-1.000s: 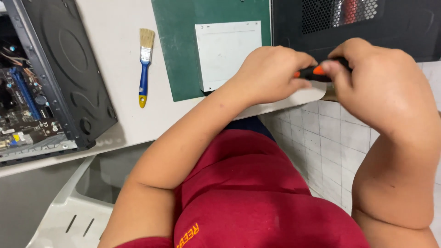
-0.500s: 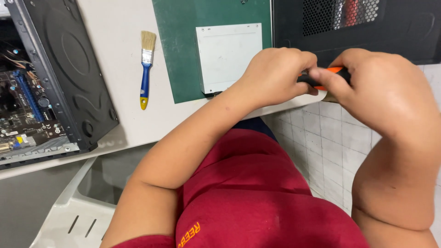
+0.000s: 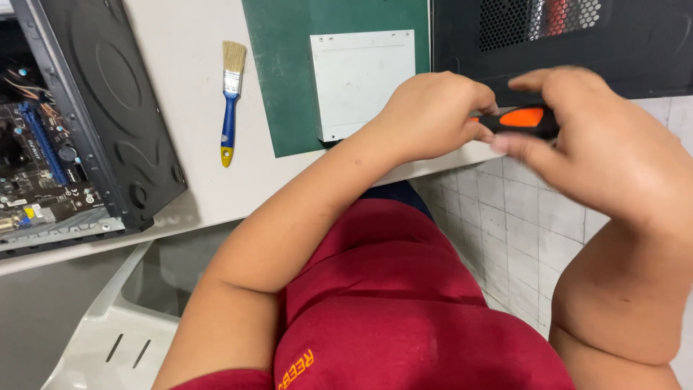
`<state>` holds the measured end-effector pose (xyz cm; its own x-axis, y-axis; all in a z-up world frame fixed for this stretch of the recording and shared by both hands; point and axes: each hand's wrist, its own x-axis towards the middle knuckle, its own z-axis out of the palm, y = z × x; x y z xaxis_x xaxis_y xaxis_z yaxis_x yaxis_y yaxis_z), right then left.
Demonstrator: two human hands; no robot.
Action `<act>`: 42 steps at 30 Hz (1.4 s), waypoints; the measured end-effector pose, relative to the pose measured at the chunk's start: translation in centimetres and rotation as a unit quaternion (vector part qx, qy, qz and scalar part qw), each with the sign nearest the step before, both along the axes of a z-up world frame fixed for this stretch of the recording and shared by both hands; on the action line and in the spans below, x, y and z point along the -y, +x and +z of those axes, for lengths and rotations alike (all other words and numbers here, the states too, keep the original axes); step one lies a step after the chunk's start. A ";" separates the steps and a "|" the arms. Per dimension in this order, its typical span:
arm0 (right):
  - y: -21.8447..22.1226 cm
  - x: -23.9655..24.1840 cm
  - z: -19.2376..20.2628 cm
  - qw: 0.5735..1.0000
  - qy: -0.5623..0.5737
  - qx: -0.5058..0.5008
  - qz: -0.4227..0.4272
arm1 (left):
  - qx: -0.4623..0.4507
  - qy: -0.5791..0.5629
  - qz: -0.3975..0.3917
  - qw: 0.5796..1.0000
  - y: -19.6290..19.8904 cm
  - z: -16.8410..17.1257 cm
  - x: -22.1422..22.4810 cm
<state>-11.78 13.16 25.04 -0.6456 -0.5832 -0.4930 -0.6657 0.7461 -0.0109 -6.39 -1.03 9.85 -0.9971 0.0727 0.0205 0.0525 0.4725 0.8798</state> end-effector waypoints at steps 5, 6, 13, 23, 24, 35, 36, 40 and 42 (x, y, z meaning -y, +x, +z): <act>0.3 -1.3 -1.6 0.986 -0.128 -0.031 0.099 | -0.004 -0.022 -0.008 1.000 0.5 0.4 0.2; 0.2 -1.5 -1.7 0.990 -0.113 -0.046 0.069 | -0.011 -0.030 0.007 0.999 0.6 0.6 -0.2; 0.3 0.3 -0.8 0.998 -0.031 -0.032 -0.038 | -0.043 -0.035 0.060 0.997 0.6 0.9 -1.0; 0.7 -0.3 -1.2 0.993 -0.051 -0.104 0.028 | 0.019 -0.031 0.034 0.999 2.3 1.4 0.1; 0.5 0.0 -0.9 0.995 -0.014 -0.101 0.013 | 0.021 -0.031 0.064 0.997 2.5 1.8 -0.1; 1.2 2.1 1.3 0.993 0.096 -0.013 -0.070 | -0.008 -0.048 0.057 0.997 1.4 0.4 -1.3; 1.0 1.4 1.0 0.998 0.050 -0.009 -0.033 | 0.003 -0.050 0.040 0.998 1.4 0.7 -0.9; 0.7 0.1 -0.5 0.997 -0.011 -0.074 0.034 | 0.006 -0.044 0.033 0.998 1.6 1.2 -0.3; 0.6 0.0 -0.6 0.997 0.001 -0.076 0.023 | 0.006 -0.034 0.054 0.998 1.9 1.4 -0.7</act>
